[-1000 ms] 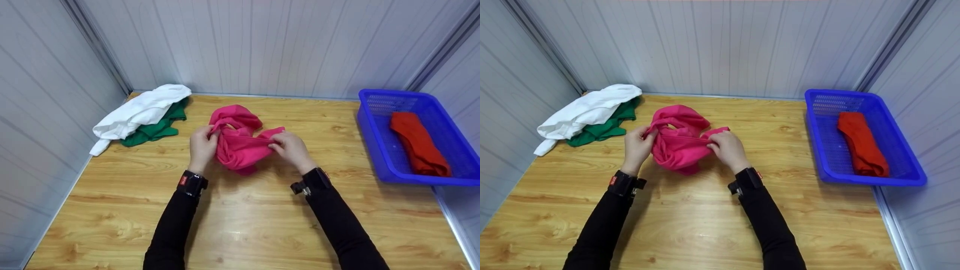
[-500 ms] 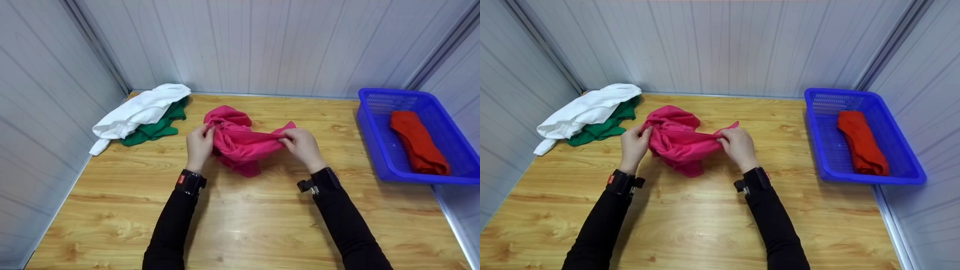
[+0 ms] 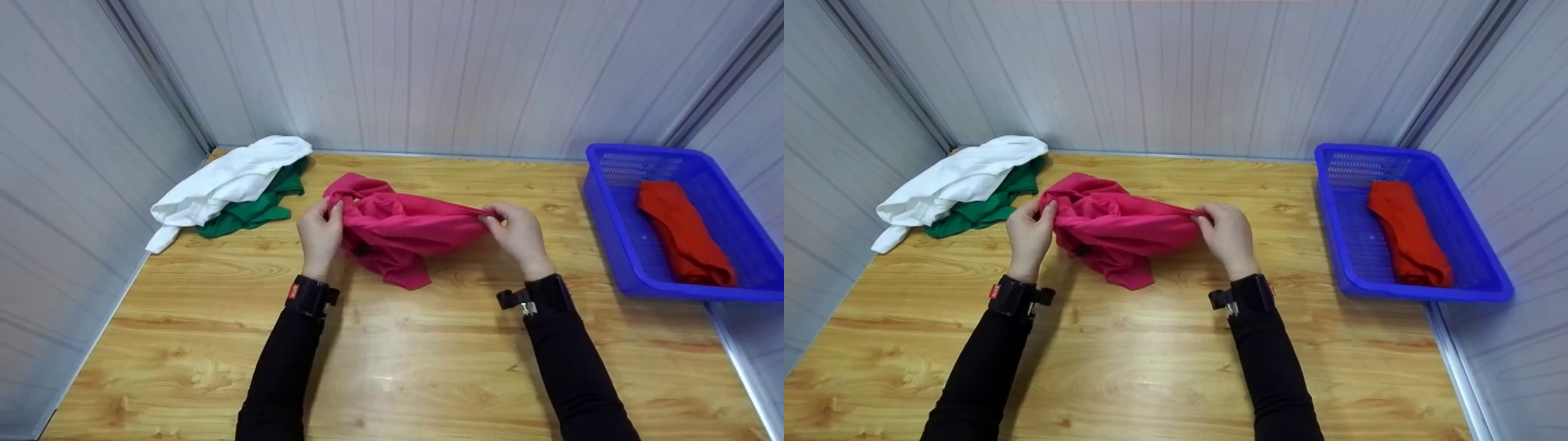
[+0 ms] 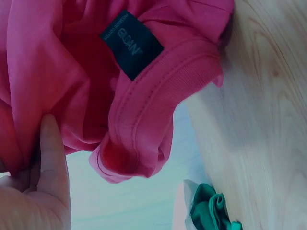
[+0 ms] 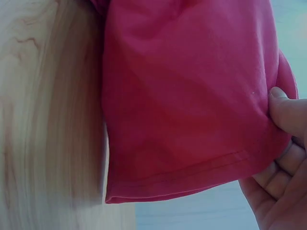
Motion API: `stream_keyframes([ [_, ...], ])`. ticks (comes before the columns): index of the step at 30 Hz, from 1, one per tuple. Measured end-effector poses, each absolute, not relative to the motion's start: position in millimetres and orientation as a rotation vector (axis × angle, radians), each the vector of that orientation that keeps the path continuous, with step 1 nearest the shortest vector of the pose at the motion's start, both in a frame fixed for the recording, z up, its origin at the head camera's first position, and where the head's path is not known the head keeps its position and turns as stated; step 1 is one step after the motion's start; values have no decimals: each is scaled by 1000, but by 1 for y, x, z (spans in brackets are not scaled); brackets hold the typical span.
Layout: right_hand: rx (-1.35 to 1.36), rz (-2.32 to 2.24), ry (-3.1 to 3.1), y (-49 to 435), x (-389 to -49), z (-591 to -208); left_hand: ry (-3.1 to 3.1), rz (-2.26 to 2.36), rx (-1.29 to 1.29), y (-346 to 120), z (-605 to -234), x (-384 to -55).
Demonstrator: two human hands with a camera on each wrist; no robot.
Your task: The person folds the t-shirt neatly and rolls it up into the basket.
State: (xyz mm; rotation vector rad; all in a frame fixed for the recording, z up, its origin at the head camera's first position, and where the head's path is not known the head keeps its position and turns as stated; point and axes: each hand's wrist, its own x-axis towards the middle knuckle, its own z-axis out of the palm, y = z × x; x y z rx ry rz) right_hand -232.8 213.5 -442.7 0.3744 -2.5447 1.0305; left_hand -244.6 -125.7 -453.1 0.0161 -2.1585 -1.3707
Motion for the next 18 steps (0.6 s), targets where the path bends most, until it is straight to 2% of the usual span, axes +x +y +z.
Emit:
stream_keyframes([
  [6, 328, 1047, -2502, 221, -229, -435, -2179, -1376, 30, -124, -453, -246],
  [18, 149, 1119, -2508, 237, -231, -426, -2436, -1395, -114, -125, -463, -252],
])
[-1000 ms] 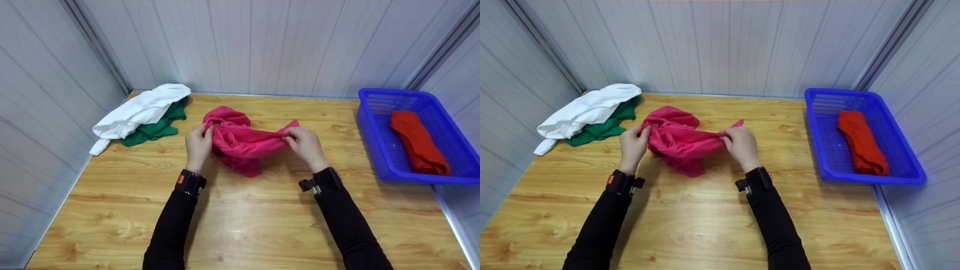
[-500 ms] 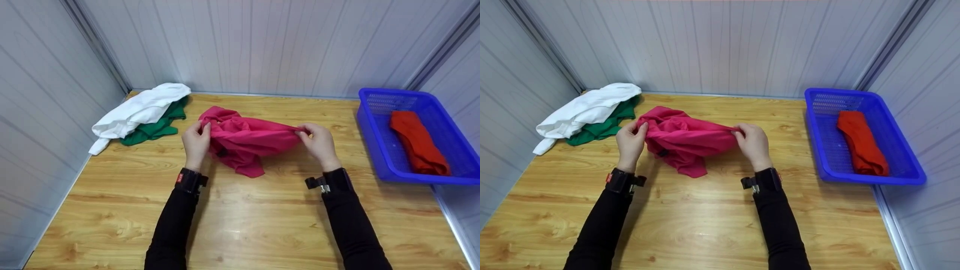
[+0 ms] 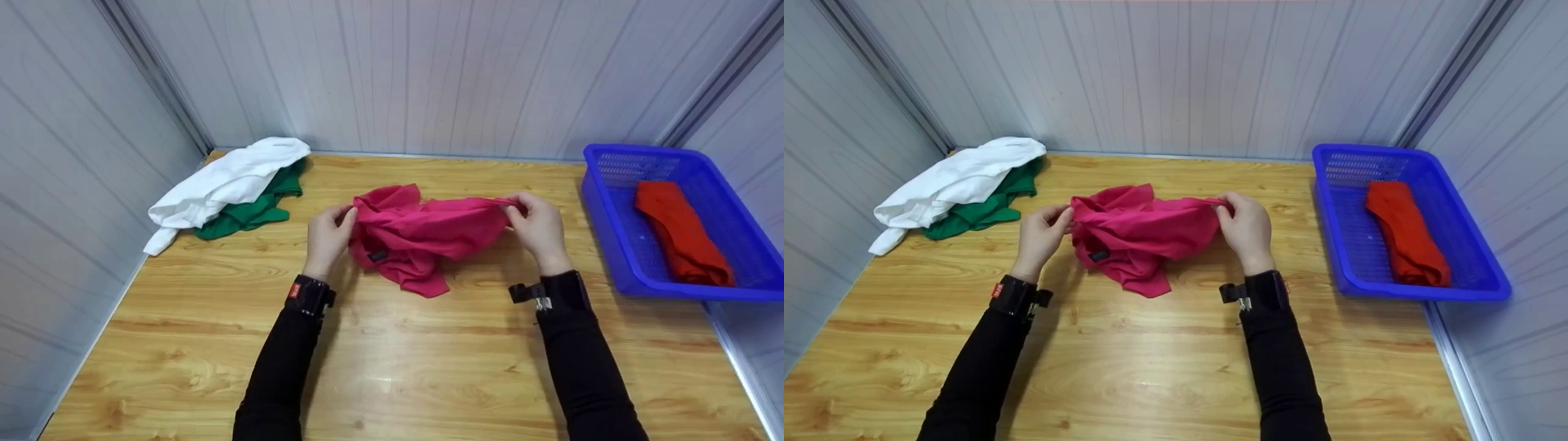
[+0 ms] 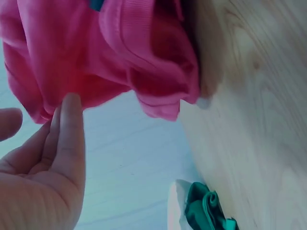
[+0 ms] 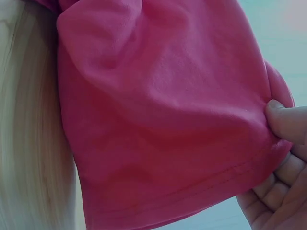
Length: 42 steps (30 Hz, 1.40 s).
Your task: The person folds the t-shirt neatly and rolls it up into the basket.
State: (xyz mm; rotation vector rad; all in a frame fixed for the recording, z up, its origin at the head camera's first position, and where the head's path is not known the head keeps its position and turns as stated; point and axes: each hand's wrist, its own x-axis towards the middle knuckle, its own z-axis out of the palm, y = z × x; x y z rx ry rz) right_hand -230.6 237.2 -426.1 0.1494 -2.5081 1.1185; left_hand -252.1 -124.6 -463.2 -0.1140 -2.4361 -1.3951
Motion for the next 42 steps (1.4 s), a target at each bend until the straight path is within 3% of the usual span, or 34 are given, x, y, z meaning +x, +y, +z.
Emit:
stream_keyframes([
  [24, 91, 1080, -2573, 255, -228, -439, -2884, -1217, 18, -134, -491, -265],
  [42, 116, 1045, -2678, 254, -232, -441, -2806, -1346, 84, -128, -490, -271],
])
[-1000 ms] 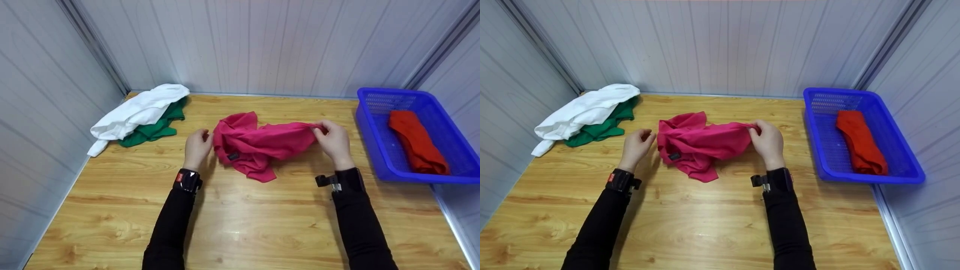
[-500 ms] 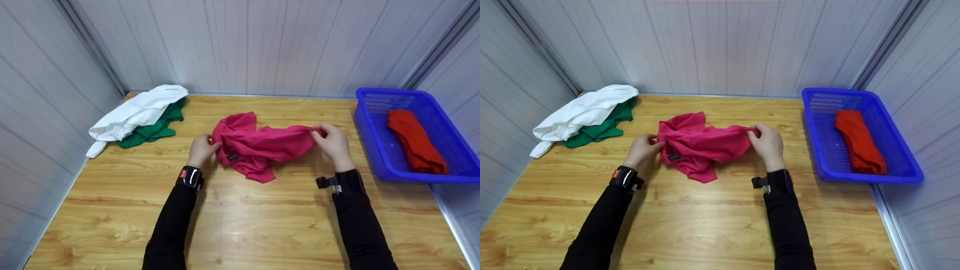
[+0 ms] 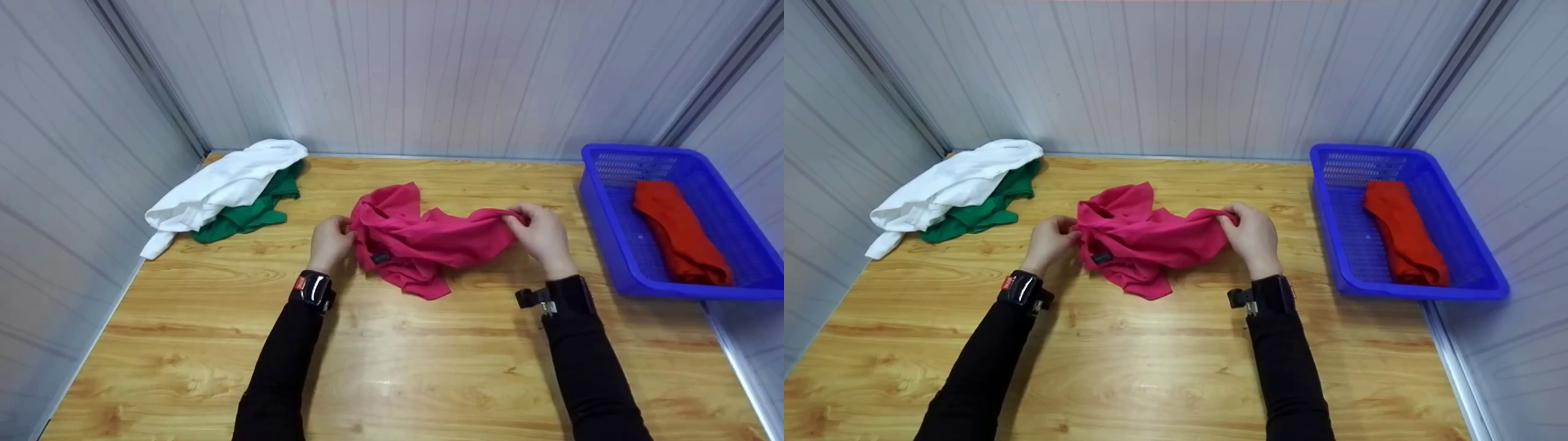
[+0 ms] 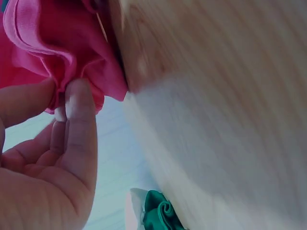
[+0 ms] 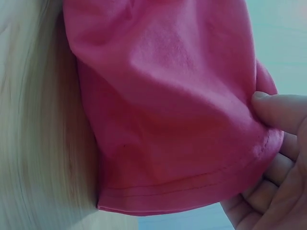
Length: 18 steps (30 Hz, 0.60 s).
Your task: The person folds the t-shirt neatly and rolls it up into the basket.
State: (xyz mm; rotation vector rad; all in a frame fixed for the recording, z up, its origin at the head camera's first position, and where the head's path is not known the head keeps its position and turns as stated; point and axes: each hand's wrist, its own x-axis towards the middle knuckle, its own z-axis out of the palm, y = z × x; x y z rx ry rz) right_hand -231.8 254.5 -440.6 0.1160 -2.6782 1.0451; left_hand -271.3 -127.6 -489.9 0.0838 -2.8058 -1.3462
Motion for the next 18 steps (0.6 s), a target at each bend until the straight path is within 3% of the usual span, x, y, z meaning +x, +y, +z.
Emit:
stream_keyframes([
  [18, -22, 1009, -2499, 276, -229, -422, -2534, -1204, 12, -163, -456, -275],
])
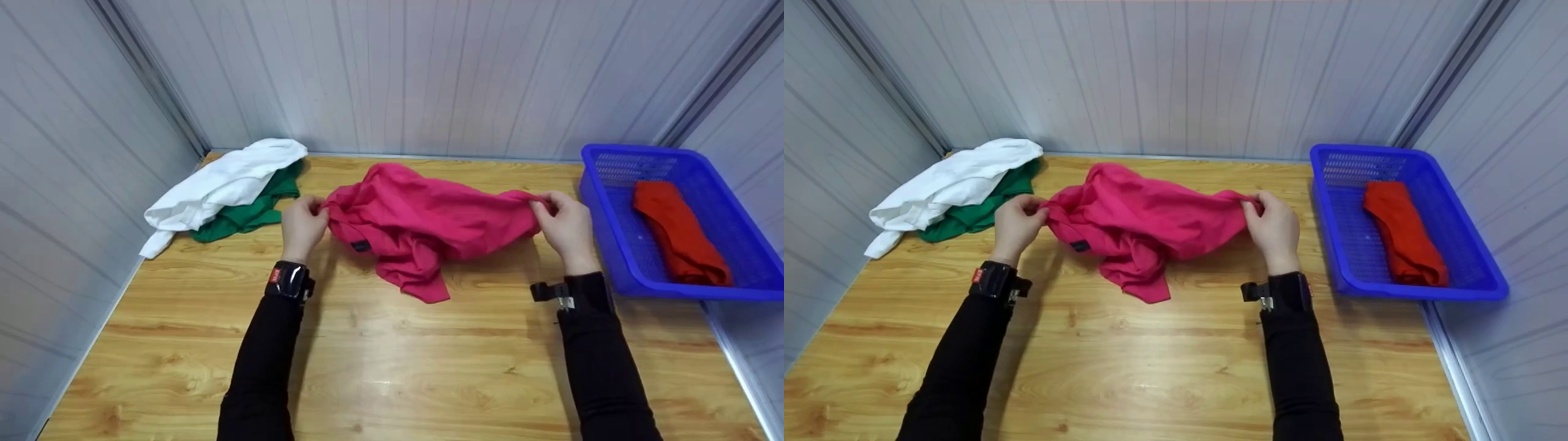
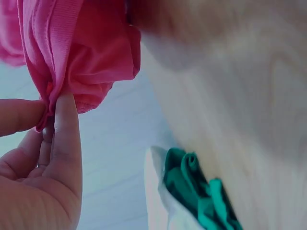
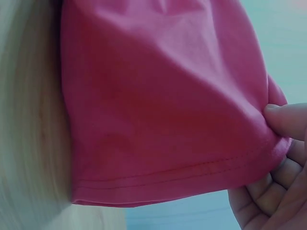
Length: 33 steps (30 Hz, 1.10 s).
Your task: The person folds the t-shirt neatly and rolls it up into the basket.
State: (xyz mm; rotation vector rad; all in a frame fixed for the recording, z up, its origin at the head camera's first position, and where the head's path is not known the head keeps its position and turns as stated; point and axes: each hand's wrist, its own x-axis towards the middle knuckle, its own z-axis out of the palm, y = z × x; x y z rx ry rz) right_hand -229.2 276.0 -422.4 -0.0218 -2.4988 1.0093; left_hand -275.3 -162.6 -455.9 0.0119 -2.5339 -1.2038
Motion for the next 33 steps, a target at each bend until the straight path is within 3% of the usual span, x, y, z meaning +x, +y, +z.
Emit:
stream_keyframes([
  [33, -255, 1114, -2321, 313, -230, -393, -2353, -1118, 79, -191, -394, -288],
])
